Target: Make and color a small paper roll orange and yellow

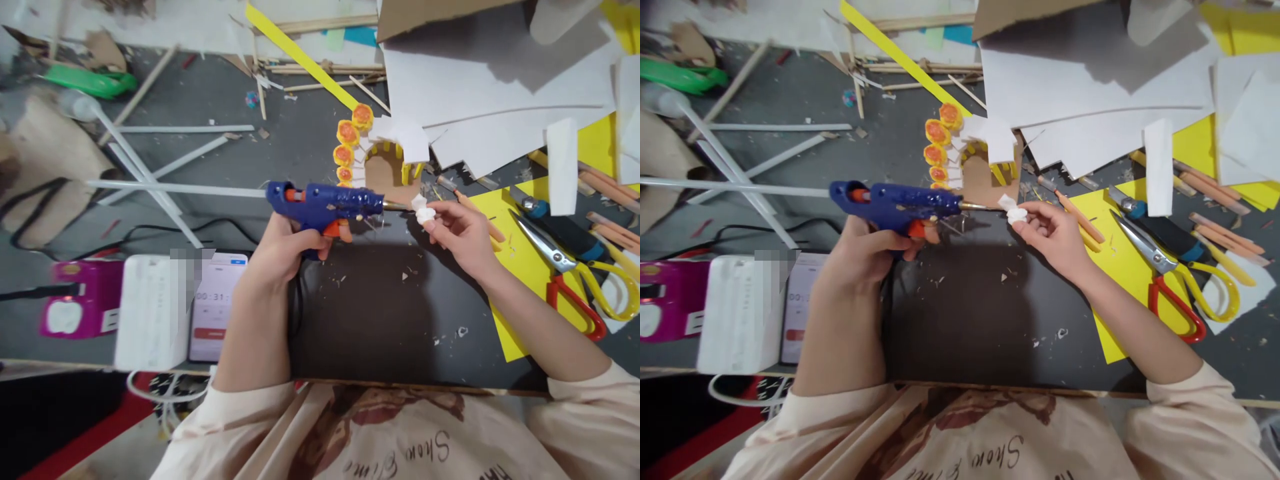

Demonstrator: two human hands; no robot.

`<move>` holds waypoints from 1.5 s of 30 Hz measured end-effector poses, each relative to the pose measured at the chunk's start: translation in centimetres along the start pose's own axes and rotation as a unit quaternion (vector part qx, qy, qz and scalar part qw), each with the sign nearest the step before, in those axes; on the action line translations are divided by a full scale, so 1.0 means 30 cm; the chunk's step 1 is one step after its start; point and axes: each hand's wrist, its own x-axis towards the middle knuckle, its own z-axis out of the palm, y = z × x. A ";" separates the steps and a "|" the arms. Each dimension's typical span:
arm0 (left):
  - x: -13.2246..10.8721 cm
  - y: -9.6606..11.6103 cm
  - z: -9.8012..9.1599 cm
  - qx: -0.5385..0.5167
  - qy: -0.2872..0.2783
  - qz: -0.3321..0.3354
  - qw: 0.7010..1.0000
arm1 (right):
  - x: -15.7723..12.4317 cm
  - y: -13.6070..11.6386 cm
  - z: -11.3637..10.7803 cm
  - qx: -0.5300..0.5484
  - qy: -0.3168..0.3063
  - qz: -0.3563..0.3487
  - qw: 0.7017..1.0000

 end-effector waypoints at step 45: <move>-0.016 -0.059 0.049 0.192 0.106 0.095 0.971 | -0.012 -0.022 -0.006 -0.046 -0.056 0.025 0.997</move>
